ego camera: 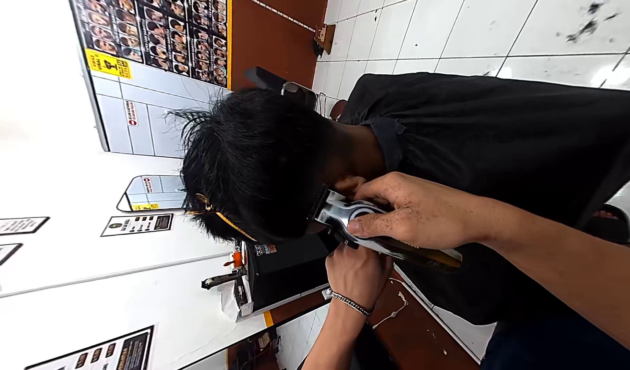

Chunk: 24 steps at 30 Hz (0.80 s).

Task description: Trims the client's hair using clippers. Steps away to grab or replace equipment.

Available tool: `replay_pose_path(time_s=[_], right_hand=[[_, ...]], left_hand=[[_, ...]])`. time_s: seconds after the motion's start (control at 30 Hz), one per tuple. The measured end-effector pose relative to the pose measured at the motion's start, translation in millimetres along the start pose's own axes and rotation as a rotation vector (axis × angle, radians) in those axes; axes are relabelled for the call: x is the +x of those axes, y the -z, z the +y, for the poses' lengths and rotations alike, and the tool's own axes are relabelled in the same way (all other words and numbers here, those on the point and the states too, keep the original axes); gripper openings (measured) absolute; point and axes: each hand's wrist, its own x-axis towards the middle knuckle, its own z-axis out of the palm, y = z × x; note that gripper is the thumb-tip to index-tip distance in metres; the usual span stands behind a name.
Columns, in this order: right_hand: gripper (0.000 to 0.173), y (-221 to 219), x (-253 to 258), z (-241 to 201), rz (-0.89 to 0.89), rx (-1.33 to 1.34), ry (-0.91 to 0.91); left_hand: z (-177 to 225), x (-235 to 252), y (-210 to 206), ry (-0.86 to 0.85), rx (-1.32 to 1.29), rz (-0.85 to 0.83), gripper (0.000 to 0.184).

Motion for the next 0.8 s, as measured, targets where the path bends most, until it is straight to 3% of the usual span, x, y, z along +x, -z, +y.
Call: replay_pose_path(time_s=[0.8], right_hand=[[0.034, 24.0, 6.2, -1.3, -0.054, 0.183, -0.037]], left_hand=[[3.2, 2.9, 5.0, 0.057, 0.009, -0.072, 0.042]])
